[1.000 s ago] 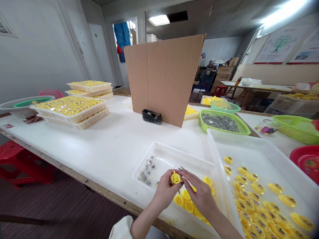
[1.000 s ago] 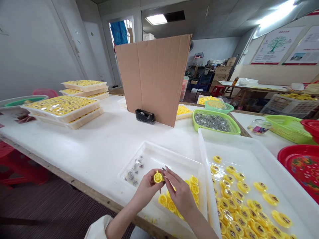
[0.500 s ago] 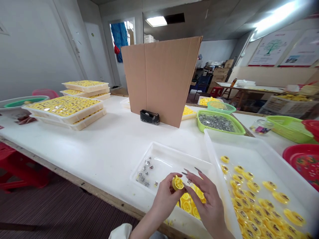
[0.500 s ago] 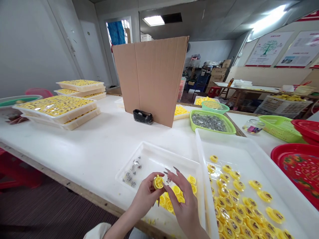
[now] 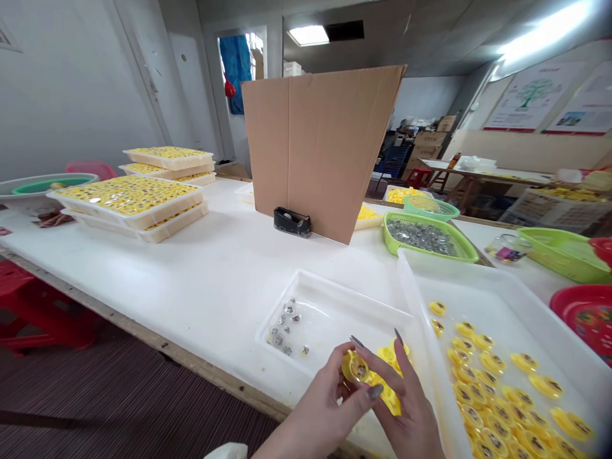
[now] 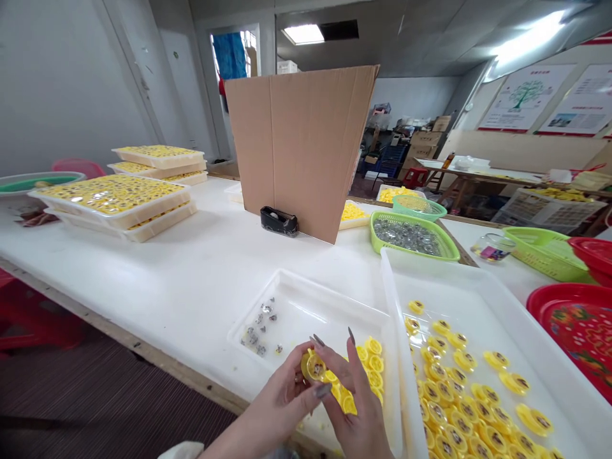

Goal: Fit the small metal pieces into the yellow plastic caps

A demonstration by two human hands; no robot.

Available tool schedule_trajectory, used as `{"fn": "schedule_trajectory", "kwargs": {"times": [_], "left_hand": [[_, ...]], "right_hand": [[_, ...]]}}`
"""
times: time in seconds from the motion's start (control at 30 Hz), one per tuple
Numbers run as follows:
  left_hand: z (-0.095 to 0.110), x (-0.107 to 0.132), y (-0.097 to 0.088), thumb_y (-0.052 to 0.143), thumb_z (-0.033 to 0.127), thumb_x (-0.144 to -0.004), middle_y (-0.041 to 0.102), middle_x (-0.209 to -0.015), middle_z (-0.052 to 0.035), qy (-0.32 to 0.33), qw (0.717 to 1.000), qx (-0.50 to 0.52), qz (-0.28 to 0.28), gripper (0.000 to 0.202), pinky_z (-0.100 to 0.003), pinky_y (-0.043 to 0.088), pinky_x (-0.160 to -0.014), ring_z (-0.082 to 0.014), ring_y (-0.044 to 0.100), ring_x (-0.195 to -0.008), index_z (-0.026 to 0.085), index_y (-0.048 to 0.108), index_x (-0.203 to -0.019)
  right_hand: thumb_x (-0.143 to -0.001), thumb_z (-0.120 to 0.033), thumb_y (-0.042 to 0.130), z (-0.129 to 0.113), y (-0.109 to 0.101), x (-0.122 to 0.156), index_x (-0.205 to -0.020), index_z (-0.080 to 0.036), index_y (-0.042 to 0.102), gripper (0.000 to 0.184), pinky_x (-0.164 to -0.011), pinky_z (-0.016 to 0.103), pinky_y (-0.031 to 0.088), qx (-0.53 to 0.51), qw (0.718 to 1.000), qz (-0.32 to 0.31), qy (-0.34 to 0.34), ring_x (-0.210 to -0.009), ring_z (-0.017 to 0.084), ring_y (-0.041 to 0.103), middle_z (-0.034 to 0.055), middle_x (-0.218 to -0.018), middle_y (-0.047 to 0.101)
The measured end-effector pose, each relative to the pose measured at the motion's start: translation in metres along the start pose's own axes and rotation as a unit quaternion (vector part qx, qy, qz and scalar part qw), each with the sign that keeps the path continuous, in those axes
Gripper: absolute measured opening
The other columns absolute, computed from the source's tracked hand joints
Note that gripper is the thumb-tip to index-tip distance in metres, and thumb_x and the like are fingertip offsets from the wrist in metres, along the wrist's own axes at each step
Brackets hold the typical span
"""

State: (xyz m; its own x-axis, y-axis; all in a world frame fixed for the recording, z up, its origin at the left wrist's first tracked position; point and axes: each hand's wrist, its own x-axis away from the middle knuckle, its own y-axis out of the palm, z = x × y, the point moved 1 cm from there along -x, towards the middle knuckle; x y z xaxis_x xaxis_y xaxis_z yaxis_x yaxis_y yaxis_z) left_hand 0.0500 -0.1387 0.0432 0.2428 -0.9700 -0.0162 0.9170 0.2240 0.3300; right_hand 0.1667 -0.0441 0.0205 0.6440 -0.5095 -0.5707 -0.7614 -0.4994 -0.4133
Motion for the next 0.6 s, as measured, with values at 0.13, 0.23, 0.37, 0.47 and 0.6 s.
{"fn": "schedule_trajectory", "kwargs": {"times": [0.13, 0.23, 0.37, 0.47, 0.6], "left_hand": [[-0.013, -0.001, 0.0, 0.05, 0.044, -0.089, 0.051, -0.083, 0.0002, 0.018, 0.997, -0.001, 0.071, 0.036, -0.023, 0.035, -0.06, -0.0086, 0.041, -0.067, 0.019, 0.05, -0.115], [-0.015, 0.0, -0.004, 0.048, 0.045, -0.09, 0.05, -0.08, 0.0011, 0.023, 0.996, -0.03, 0.084, 0.033, -0.023, 0.035, -0.06, -0.0089, 0.042, -0.066, 0.019, 0.051, -0.11], [-0.004, 0.006, -0.013, 0.044, 0.045, -0.091, 0.051, -0.08, 0.0004, 0.012, 0.991, -0.115, 0.063, 0.031, -0.024, 0.035, -0.062, -0.0106, 0.042, -0.068, 0.02, 0.051, -0.108], [0.001, 0.011, -0.02, 0.043, 0.045, -0.091, 0.052, -0.082, -0.0009, 0.007, 0.989, -0.146, 0.035, 0.031, -0.026, 0.036, -0.066, -0.0121, 0.043, -0.071, 0.019, 0.051, -0.107], [0.002, 0.014, -0.022, 0.043, 0.045, -0.091, 0.052, -0.083, -0.0013, 0.023, 0.99, -0.139, 0.013, 0.031, -0.028, 0.039, -0.074, -0.013, 0.045, -0.075, 0.019, 0.05, -0.105]], "right_hand": [[-0.091, -0.016, 0.05, -0.003, 0.006, -0.004, -0.15, -0.021, 0.008, 0.072, -0.1, 0.039, 0.049, 0.036, 0.998, -0.006, -0.048, -0.124, 0.021, 0.049, 0.0046, -0.119, 0.066], [-0.091, -0.013, 0.047, -0.008, 0.011, -0.005, -0.15, -0.021, 0.006, 0.072, -0.099, 0.037, 0.05, 0.026, 0.999, 0.002, -0.043, -0.121, 0.02, 0.053, 0.0043, -0.121, 0.065], [-0.091, -0.009, 0.045, -0.015, 0.013, -0.006, -0.15, -0.026, -0.002, 0.077, -0.102, 0.036, 0.048, 0.071, 0.996, -0.029, -0.036, -0.12, 0.018, 0.053, 0.0025, -0.125, 0.062], [-0.091, -0.007, 0.042, -0.018, 0.012, -0.008, -0.15, -0.025, -0.004, 0.077, -0.106, 0.038, 0.044, 0.098, 0.991, -0.062, -0.067, -0.119, 0.017, 0.054, 0.002, -0.124, 0.062], [-0.09, -0.004, 0.04, -0.021, 0.009, -0.008, -0.149, -0.022, -0.009, 0.079, -0.106, 0.039, 0.042, 0.116, 0.985, -0.078, -0.103, -0.124, 0.016, 0.05, 0.004, -0.127, 0.06]]}}
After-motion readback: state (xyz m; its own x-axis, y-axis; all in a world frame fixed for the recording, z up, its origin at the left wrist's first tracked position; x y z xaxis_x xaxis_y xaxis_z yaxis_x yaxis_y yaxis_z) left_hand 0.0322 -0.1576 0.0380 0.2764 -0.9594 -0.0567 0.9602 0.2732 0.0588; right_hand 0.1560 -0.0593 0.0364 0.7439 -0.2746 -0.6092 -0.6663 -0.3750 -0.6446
